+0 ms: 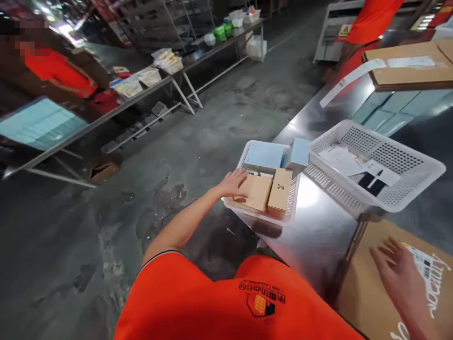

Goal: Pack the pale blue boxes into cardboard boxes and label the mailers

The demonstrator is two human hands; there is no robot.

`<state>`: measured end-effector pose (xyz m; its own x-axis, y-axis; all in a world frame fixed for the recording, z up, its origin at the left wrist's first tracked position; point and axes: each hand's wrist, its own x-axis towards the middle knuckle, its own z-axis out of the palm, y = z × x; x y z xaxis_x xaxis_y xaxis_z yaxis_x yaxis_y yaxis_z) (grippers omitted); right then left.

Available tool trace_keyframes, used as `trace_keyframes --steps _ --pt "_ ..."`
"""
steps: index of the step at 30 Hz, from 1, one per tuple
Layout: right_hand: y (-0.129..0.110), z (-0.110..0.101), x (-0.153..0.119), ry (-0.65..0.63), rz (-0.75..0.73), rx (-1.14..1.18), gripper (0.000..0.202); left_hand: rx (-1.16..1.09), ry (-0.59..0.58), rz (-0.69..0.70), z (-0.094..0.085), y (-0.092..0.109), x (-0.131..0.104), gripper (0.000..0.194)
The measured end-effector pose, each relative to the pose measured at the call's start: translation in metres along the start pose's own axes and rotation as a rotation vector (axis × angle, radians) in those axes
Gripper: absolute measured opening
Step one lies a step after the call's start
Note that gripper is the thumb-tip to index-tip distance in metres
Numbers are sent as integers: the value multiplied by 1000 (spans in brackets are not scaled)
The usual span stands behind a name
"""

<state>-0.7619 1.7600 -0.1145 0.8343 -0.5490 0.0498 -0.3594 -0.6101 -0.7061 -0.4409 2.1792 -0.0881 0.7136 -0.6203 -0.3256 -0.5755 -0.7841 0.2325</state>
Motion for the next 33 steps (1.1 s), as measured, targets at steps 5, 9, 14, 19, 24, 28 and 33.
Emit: trace_keyframes --steps 5,9,14,19,24,28,33 --pt "-147 150 41 -264 -287 -74 92 206 -165 272 20 -7 2 118" --pt "-175 200 50 -293 -379 -318 85 215 -73 291 35 -18 2 110" --pt "-141 158 37 -166 -480 -148 52 -218 117 302 25 -31 5 70" --pt "-120 63 1 145 -335 41 57 -927 44 -43 5 -31 16 92" --pt "-52 36 -23 416 -156 -92 60 -662 7 -163 -23 -23 35 79" --pt "5 69 -23 174 -45 -81 56 -303 392 87 -55 24 69 75" --pt "23 89 -24 99 -3 -39 54 -41 329 224 -60 120 141 104"
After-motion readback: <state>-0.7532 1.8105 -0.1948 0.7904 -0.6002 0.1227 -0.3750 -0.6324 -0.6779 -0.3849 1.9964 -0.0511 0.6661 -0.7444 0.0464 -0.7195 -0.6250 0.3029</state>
